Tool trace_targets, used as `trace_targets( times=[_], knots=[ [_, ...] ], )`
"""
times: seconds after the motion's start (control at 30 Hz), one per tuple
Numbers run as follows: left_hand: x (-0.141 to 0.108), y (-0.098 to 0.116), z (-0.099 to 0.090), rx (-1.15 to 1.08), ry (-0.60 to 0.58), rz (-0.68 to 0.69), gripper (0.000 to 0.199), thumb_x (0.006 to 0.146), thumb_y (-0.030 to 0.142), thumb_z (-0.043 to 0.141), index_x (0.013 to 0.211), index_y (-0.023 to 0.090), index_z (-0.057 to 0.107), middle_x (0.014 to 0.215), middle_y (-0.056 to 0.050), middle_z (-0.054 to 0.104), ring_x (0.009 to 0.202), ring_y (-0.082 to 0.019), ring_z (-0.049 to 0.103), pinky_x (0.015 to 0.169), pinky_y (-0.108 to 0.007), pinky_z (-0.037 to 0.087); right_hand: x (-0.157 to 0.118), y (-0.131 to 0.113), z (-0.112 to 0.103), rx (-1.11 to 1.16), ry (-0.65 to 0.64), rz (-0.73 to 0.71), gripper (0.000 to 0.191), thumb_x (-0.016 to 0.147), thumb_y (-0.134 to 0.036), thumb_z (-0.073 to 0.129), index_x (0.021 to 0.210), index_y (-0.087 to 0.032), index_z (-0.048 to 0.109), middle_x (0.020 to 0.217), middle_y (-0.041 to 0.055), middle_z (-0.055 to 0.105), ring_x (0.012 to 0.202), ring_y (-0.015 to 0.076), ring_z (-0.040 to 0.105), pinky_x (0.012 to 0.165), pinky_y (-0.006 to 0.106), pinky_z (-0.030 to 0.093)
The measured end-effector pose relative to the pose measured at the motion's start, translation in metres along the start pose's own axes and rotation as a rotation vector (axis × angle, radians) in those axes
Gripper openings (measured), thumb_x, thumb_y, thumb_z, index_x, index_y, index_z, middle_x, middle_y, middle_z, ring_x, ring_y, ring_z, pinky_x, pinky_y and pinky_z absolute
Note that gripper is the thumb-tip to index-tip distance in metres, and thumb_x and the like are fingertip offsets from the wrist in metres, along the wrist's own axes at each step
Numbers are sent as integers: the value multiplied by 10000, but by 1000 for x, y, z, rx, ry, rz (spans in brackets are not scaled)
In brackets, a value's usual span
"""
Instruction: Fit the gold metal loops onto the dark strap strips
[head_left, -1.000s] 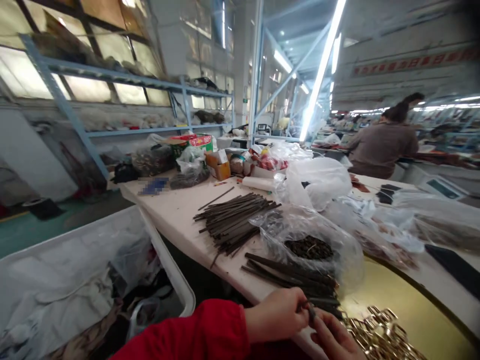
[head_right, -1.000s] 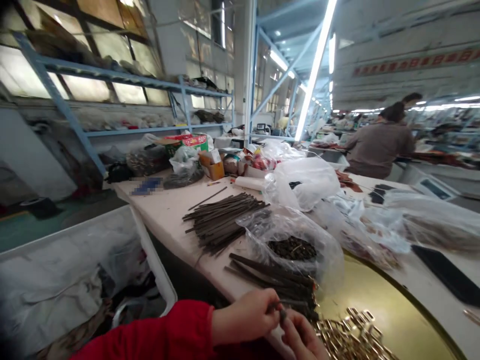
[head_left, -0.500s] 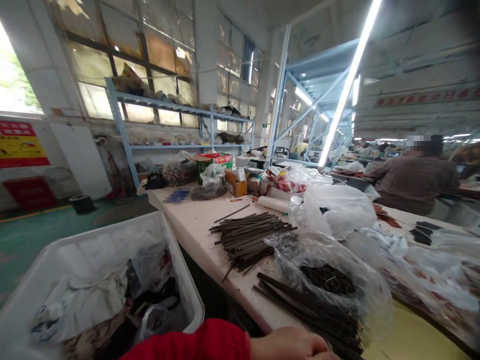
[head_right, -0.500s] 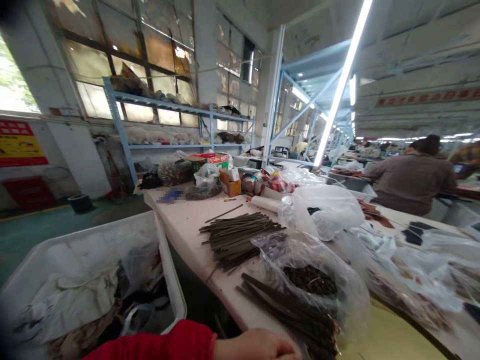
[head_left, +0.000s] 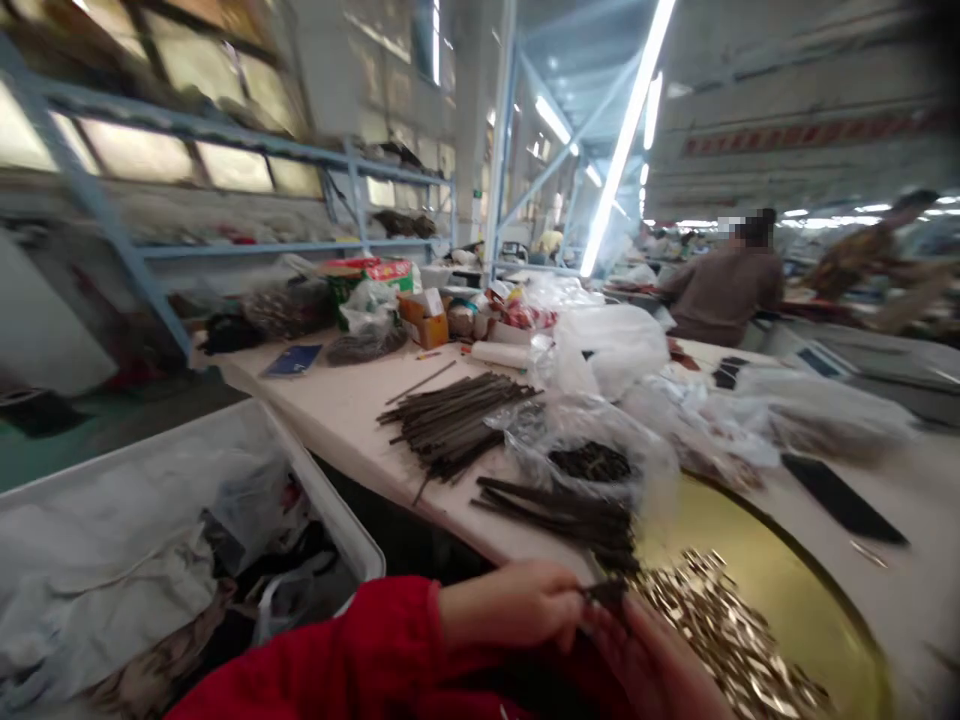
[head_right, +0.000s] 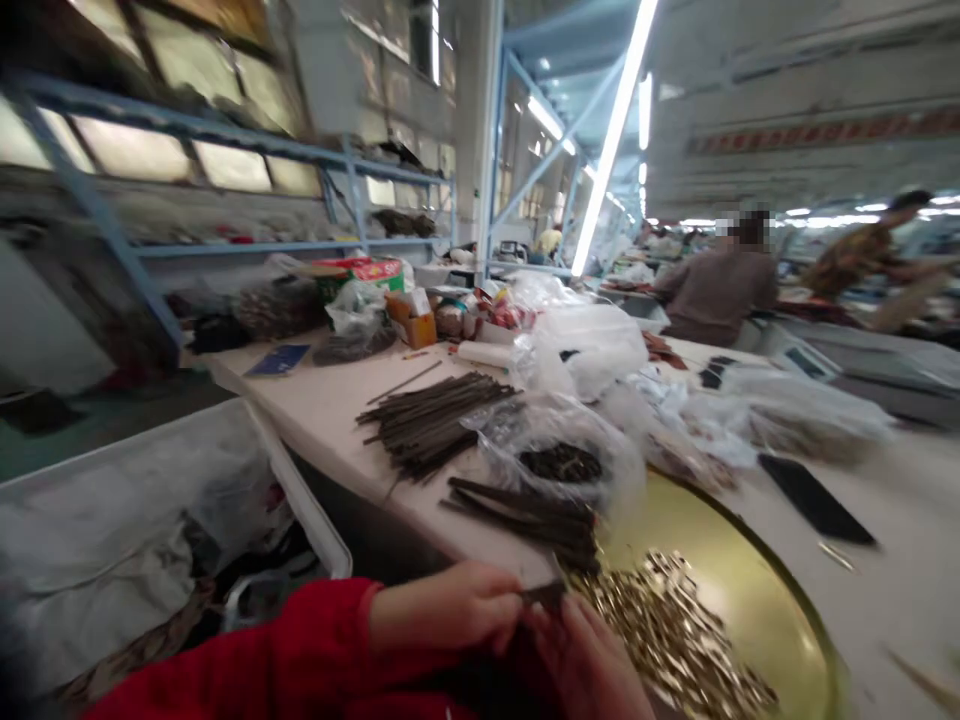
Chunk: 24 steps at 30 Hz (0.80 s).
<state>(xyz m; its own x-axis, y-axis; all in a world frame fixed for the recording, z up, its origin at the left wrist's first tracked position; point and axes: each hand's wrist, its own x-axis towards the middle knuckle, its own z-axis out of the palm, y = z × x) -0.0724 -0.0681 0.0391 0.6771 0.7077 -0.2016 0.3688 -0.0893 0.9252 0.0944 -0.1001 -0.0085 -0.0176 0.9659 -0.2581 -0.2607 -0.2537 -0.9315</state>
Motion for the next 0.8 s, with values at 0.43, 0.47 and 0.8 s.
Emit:
trace_targets(
  times=[0.43,0.47,0.8],
  knots=[
    [-11,11,20,-511,-140,-253,195,763,227,427,855,124,565,523,48,489,372,-31,345,378,-160,213,-28,8,-11,490,42,41,169,685,-294,687,784,-200,589,726,-19,662,661,111,626,658,251,509],
    [-12,11,21,-511,-134,-257,196,758,224,431,855,123,567,529,46,495,373,-30,351,377,-157,222,-28,9,-12,493,38,41,172,684,-294,688,784,-200,585,718,-18,660,661,113,625,658,255,506],
    [-19,8,32,-441,-35,-373,211,739,239,430,880,136,548,526,56,490,366,-39,372,357,-134,272,-23,13,-10,302,51,27,269,637,-365,706,704,-155,552,588,-31,608,544,74,548,555,187,429]
  ],
)
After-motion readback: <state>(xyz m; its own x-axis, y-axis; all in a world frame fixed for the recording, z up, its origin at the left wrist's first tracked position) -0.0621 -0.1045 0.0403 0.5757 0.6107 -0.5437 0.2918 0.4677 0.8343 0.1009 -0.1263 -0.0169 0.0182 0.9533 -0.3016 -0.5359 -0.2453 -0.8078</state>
